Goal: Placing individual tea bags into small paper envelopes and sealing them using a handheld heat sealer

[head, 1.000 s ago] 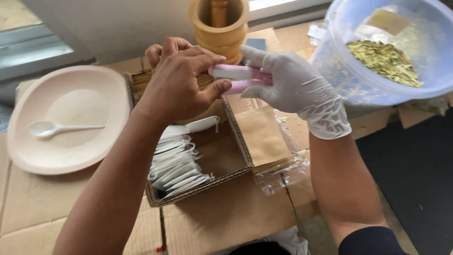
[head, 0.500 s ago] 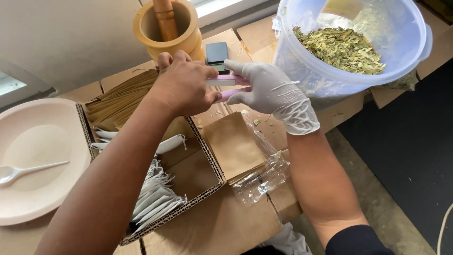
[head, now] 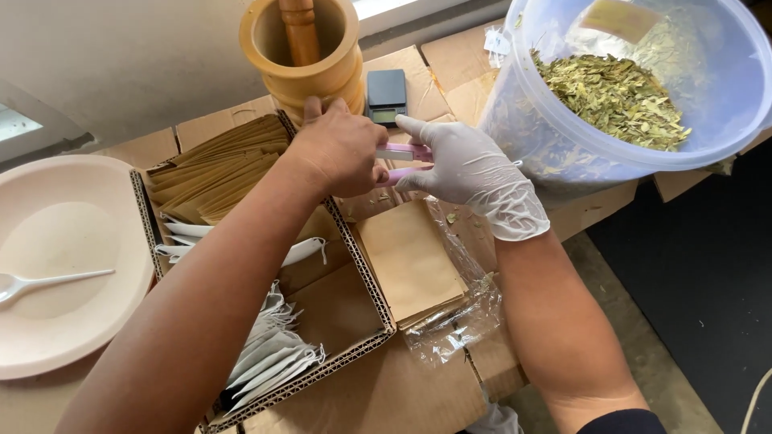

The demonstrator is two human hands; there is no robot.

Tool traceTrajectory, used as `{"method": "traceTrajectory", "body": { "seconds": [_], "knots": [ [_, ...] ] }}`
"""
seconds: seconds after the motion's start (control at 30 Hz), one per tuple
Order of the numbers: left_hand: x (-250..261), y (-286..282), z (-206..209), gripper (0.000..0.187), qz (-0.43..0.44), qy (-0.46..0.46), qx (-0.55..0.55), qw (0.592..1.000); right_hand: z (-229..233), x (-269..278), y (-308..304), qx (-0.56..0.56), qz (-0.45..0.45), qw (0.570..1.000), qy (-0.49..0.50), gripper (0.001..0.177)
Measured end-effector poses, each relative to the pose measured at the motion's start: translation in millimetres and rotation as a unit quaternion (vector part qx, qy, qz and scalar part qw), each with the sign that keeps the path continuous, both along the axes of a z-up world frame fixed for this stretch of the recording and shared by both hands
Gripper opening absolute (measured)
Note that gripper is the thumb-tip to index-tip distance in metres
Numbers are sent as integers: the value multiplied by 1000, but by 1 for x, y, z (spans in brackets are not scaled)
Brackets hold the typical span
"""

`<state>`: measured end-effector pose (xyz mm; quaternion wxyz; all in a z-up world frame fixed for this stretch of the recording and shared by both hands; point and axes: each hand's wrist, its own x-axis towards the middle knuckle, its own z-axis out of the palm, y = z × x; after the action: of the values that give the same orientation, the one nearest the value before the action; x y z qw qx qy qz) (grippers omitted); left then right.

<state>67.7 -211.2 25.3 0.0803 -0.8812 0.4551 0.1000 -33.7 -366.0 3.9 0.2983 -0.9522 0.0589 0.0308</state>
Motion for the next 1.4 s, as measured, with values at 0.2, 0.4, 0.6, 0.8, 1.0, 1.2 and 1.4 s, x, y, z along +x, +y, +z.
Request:
{"method": "traceTrajectory", "body": {
  "seconds": [0.2, 0.4, 0.6, 0.8, 1.0, 1.2, 1.4],
  "knots": [
    [4, -2, -20, 37, 5, -43, 16, 999, 14, -2, 15, 24, 1, 1000, 0, 84],
    [-3, 2, -8, 38, -1, -31, 0, 1000, -15, 5, -11, -19, 5, 998, -52, 64],
    [-4, 10, -8, 37, -4, -32, -24, 999, -3, -5, 0, -5, 11, 996, -94, 56],
    [-12, 15, 0, 35, -9, -45, -17, 999, 4, -8, 7, 7, 21, 992, -121, 51],
    [-21, 13, 3, 40, -6, -20, -20, 1000, 1, -12, 0, -1, 15, 995, -100, 49],
    [-34, 16, 19, 38, -10, -9, -14, 1000, -2, -10, 1, 0, 16, 995, -96, 44],
    [-32, 15, 13, 32, -11, 6, -20, 1000, 24, -25, 18, 30, 3, 998, -63, 37]
  ]
}}
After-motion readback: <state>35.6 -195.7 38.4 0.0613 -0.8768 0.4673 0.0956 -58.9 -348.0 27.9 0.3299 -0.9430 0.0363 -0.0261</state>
